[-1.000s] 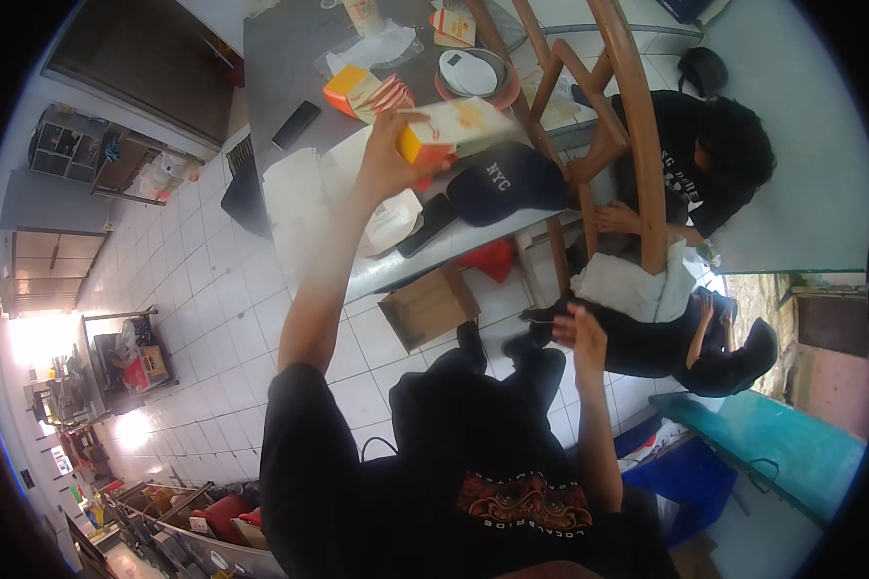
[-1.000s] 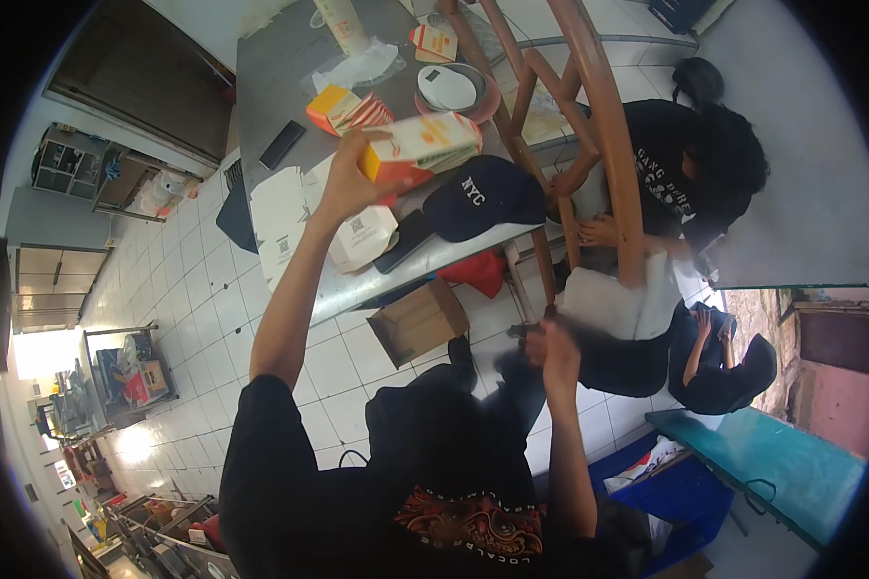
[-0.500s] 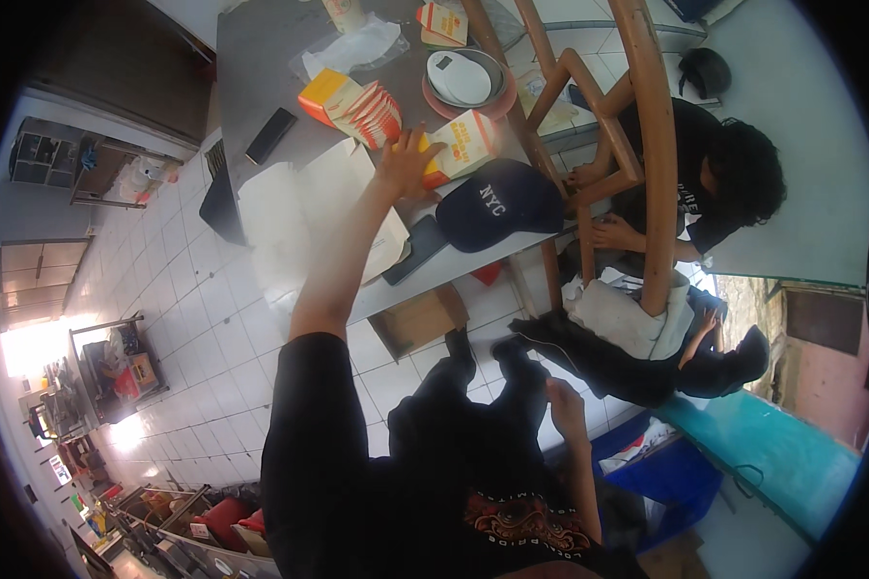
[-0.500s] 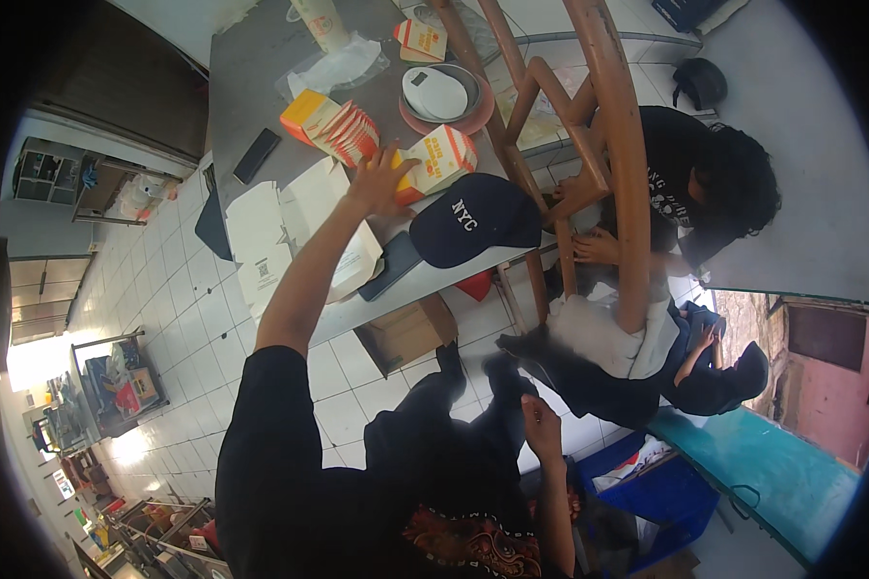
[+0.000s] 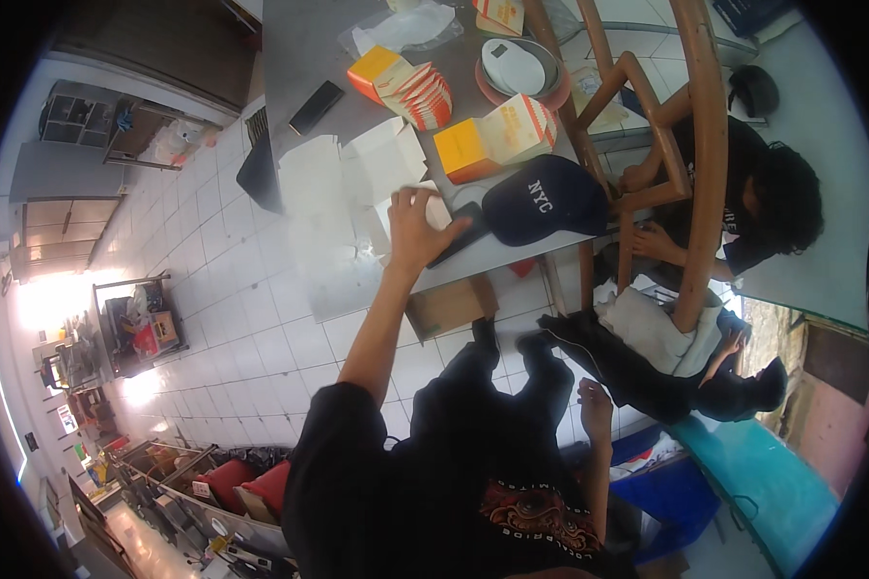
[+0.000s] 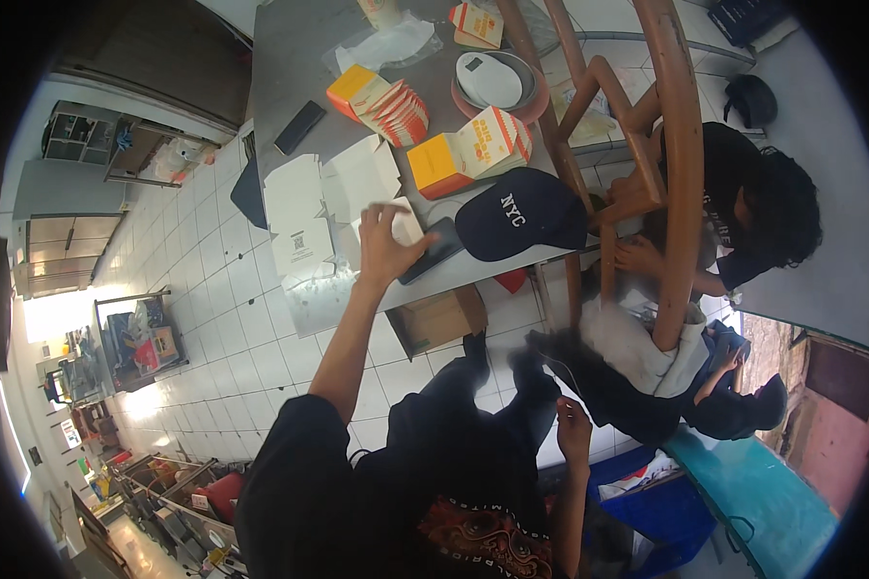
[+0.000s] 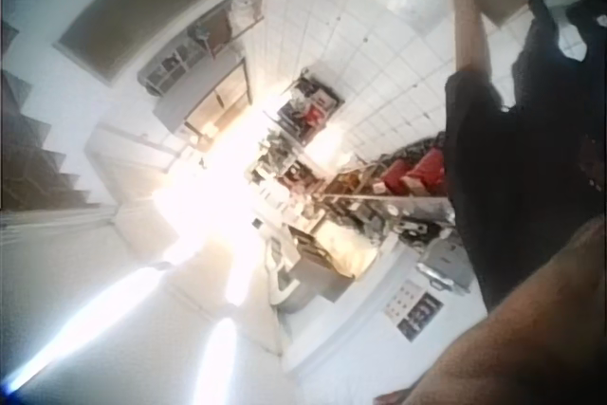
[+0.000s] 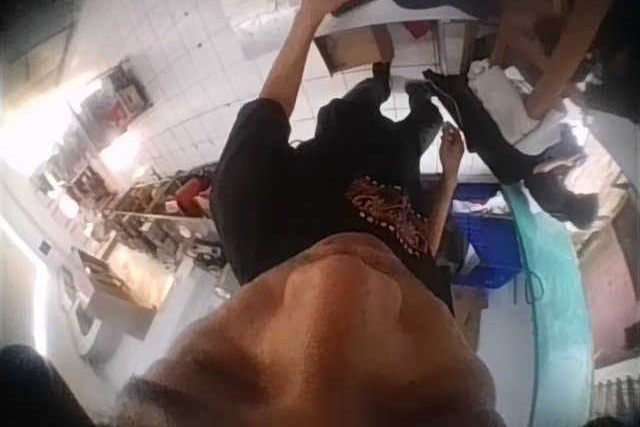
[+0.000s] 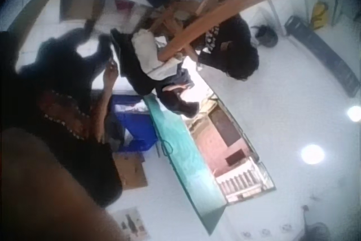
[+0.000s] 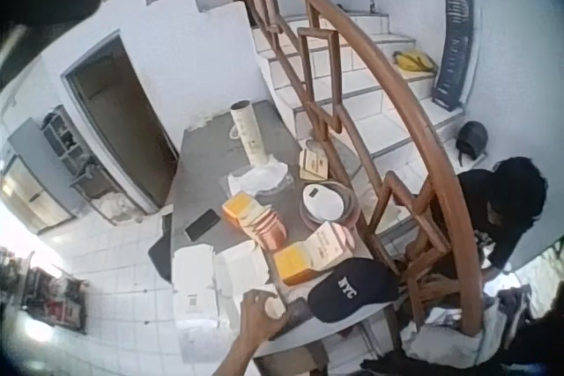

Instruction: The person folds and assembles cardboard food containers by hand on a stainless steel table in a commercial kitchen.

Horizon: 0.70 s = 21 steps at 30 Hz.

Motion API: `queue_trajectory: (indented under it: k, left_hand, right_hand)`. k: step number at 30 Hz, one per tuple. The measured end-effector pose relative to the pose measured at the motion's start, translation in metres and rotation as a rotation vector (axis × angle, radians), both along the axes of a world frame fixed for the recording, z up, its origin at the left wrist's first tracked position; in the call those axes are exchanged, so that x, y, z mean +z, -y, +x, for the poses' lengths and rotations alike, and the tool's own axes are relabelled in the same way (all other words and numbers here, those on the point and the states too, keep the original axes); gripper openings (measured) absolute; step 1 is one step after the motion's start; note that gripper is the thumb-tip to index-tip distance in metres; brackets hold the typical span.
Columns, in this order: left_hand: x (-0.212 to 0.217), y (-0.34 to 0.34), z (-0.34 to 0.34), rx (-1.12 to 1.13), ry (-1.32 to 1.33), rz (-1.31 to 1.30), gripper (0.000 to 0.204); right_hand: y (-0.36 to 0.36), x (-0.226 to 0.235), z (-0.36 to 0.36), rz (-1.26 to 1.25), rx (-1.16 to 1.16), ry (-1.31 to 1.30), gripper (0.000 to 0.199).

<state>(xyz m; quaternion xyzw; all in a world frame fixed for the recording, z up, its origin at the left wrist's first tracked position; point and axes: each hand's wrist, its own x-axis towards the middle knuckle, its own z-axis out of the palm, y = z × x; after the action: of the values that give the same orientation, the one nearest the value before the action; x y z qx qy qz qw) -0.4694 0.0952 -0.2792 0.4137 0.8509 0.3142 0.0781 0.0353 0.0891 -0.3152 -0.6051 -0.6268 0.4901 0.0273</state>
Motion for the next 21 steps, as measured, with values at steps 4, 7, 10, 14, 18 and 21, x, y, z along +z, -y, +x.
queue_trajectory:
  k: [4, 7, 10, 14, 18, 21]
  left_hand:
    - [-0.008, 0.041, -0.007, -0.205, 0.026, -0.291, 0.049]
    - [-0.033, 0.05, -0.018, -0.294, 0.02, -0.191, 0.032]
    - [-0.041, 0.052, -0.025, -0.321, 0.011, -0.254, 0.019]
    - [-0.043, 0.059, -0.014, -0.256, -0.044, -0.225, 0.015]
    - [-0.041, 0.072, -0.009, -0.062, 0.01, -0.015, 0.015]
    - [-0.027, 0.072, -0.003, 0.054, 0.063, 0.024, 0.016]
  right_hand:
    - [0.005, -0.008, 0.009, -0.002, 0.052, 0.012, 0.04]
    - [0.001, -0.005, 0.004, 0.004, 0.118, 0.062, 0.041]
    - [-0.004, 0.012, -0.006, -0.002, 0.097, 0.061, 0.042]
    - [0.01, 0.003, 0.006, 0.009, 0.028, 0.003, 0.041]
    - [0.022, 0.003, 0.014, 0.059, 0.06, -0.027, 0.04]
    - [0.029, 0.006, 0.016, 0.046, 0.043, -0.029, 0.04]
